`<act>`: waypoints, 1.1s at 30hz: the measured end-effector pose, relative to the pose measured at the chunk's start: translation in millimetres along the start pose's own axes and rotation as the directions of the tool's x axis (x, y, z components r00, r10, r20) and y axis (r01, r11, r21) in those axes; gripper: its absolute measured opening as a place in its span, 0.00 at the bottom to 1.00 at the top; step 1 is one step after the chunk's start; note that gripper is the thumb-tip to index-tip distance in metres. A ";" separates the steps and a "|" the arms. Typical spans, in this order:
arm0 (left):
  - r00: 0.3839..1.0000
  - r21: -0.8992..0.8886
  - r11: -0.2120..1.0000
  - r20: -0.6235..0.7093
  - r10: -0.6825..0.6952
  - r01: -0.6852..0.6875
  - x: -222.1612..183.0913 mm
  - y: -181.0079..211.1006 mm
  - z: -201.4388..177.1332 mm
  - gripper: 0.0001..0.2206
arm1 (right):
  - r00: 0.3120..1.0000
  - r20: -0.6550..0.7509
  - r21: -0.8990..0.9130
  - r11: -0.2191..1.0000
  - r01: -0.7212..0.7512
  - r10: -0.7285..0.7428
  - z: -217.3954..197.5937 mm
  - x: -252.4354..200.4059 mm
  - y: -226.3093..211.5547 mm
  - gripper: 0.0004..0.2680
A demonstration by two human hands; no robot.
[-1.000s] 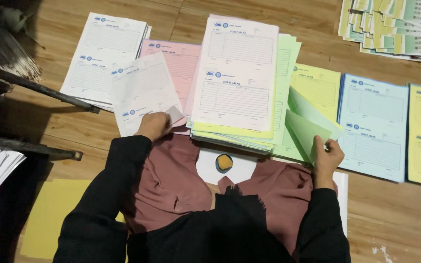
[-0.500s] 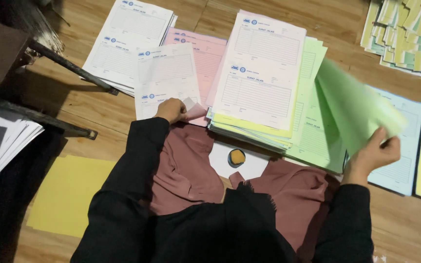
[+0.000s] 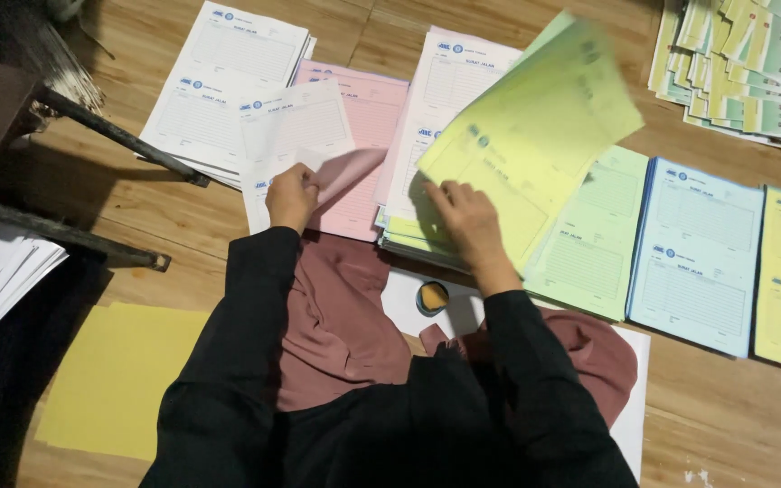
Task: Sorting and stacking various colored printed forms into separate organized piles on the floor.
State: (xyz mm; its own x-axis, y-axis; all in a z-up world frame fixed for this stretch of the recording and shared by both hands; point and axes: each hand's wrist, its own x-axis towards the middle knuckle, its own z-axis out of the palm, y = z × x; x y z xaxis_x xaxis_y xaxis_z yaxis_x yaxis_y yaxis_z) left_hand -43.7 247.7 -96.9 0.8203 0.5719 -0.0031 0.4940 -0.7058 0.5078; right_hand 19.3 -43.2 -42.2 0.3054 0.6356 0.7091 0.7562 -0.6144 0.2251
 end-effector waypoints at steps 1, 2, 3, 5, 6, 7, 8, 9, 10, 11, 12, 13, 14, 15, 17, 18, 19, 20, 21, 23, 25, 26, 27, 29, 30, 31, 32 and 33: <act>1.000 -0.002 1.000 -0.004 0.004 -0.004 -10.7 12.7 -17.8 0.05 | 1.000 -0.004 -0.004 1.000 0.000 0.000 -6.3 -0.9 -12.2 0.08; 0.987 -0.146 0.988 -0.157 0.022 -0.045 -19.6 28.2 -34.9 0.12 | 1.000 0.023 0.008 1.000 0.004 -0.004 -12.7 -1.7 -22.0 0.10; 0.952 -0.281 0.954 -0.307 0.015 -0.106 -28.9 43.8 -51.6 0.18 | 0.999 0.049 0.020 1.000 0.007 -0.008 -18.8 -2.7 -31.4 0.13; 0.892 -0.320 0.905 -0.434 0.124 -0.282 -19.2 46.0 -49.3 0.26 | 1.000 0.026 0.010 1.000 -0.011 0.011 -17.2 -8.4 -35.7 0.14; 0.810 -0.334 0.836 -0.551 0.202 -0.436 -17.9 47.0 -45.2 0.34 | 1.000 0.012 0.015 1.000 -0.027 0.026 -18.4 -15.2 -38.4 0.15; 0.812 -0.342 0.829 -0.546 0.207 -0.442 -14.9 67.9 -49.5 0.34 | 0.999 0.017 0.003 1.000 -0.031 0.031 -14.2 -17.5 -38.1 0.15; 0.707 -0.241 0.777 -0.624 0.334 -0.581 -14.3 87.4 -53.0 0.30 | 1.000 0.007 0.029 1.000 -0.007 0.007 -10.8 -20.8 -37.8 0.12; 0.577 -0.129 0.704 -0.682 0.448 -0.699 -13.7 106.6 -56.9 0.26 | 1.000 -0.003 0.056 0.998 0.017 -0.017 -7.5 -24.1 -37.7 0.08; 0.577 -0.136 0.698 -0.683 0.448 -0.703 -21.0 129.1 -54.7 0.26 | 1.000 0.001 0.046 0.999 0.016 -0.017 -9.3 -24.4 -39.3 0.08; 0.512 -0.126 0.574 -0.629 0.585 -0.809 -28.7 151.6 -53.0 0.20 | 1.000 -0.007 0.050 0.999 0.018 -0.017 -11.3 -24.6 -41.0 0.07; 0.421 -0.122 0.434 -0.572 0.704 -0.893 -36.3 173.0 -52.6 0.15 | 1.000 -0.017 0.058 0.998 0.021 -0.020 -12.4 -23.8 -43.4 0.06; 0.418 -0.126 0.429 -0.576 0.702 -0.895 -43.7 185.4 -35.3 0.15 | 1.000 -0.015 0.050 0.998 0.023 -0.022 -18.8 -25.2 -44.2 0.06; 0.349 -0.041 0.388 -0.533 0.771 -0.921 -51.1 197.6 -18.5 0.15 | 0.998 0.055 0.077 0.997 0.012 -0.017 -24.9 -26.4 -45.9 0.05; 0.279 0.042 0.339 -0.481 0.831 -0.940 -58.7 210.3 -1.5 0.16 | 0.992 0.125 0.102 0.995 0.000 -0.013 -31.1 -27.7 -47.2 0.03; 0.266 0.078 0.317 -0.377 0.887 -0.945 -76.4 214.7 30.6 0.19 | 0.951 0.305 0.170 0.980 -0.106 0.050 -58.8 -21.5 -52.0 0.03; 0.259 0.112 0.297 -0.268 0.928 -0.948 -84.8 218.0 47.4 0.22 | 0.873 0.479 0.223 0.950 -0.220 0.090 -72.4 -18.4 -53.4 0.07; 0.250 0.108 0.287 -0.268 0.930 -0.952 -92.0 212.0 54.0 0.22 | 0.872 0.479 0.213 0.951 -0.226 0.099 -82.7 -27.9 -56.8 0.07; 0.245 0.115 0.263 -0.153 0.957 -0.958 -100.3 205.6 61.4 0.21 | 0.945 0.308 0.307 0.929 -0.207 0.109 -93.5 -38.4 -60.0 0.06; 0.236 0.120 0.238 -0.035 0.971 -0.964 -108.4 198.9 69.3 0.19 | 0.983 0.127 0.394 0.903 -0.170 0.129 -103.9 -49.1 -63.3 0.05; 0.274 0.052 0.269 0.161 0.948 -0.962 -120.8 196.8 58.9 0.22 | 0.979 0.060 0.409 0.890 -0.202 0.195 -113.7 -66.2 -58.8 0.04; 0.286 -0.004 0.308 0.361 0.888 -0.951 -125.2 199.4 40.3 0.24 | 0.964 -0.009 0.430 0.871 -0.236 0.265 -107.0 -85.3 -45.1 0.04; 0.331 -0.084 0.400 0.423 0.844 -0.913 -123.4 204.3 27.4 0.30 | 0.950 -0.025 0.455 0.850 -0.267 0.311 -95.5 -96.4 -32.9 0.05; 0.365 -0.155 0.490 0.487 0.793 -0.858 -121.4 209.2 14.2 0.38 | 0.933 -0.039 0.480 0.826 -0.296 0.357 -84.1 -107.3 -21.1 0.06; 0.469 -0.116 0.542 0.374 0.800 -0.832 -93.4 203.2 21.3 0.37 | 0.896 0.072 0.459 0.783 -0.420 0.438 -90.7 -84.1 15.2 0.08; 0.562 -0.083 0.595 0.245 0.790 -0.800 -77.4 200.8 23.9 0.38 | 0.842 0.176 0.426 0.732 -0.532 0.510 -92.7 -71.0 34.2 0.12; 0.560 -0.079 0.592 0.245 0.791 -0.802 -59.3 202.5 17.7 0.38 | 0.842 0.172 0.427 0.731 -0.532 0.512 -89.4 -61.3 49.9 0.12; 0.747 -0.134 0.781 0.232 0.624 -0.610 -41.9 202.1 11.1 0.34 | 0.685 0.369 0.459 0.517 -0.722 0.629 -85.4 -51.3 64.6 0.16; 0.881 -0.190 0.908 0.232 0.412 -0.374 -24.1 201.4 4.4 0.30 | 0.486 0.558 0.429 0.267 -0.863 0.672 -81.0 -41.1 79.1 0.21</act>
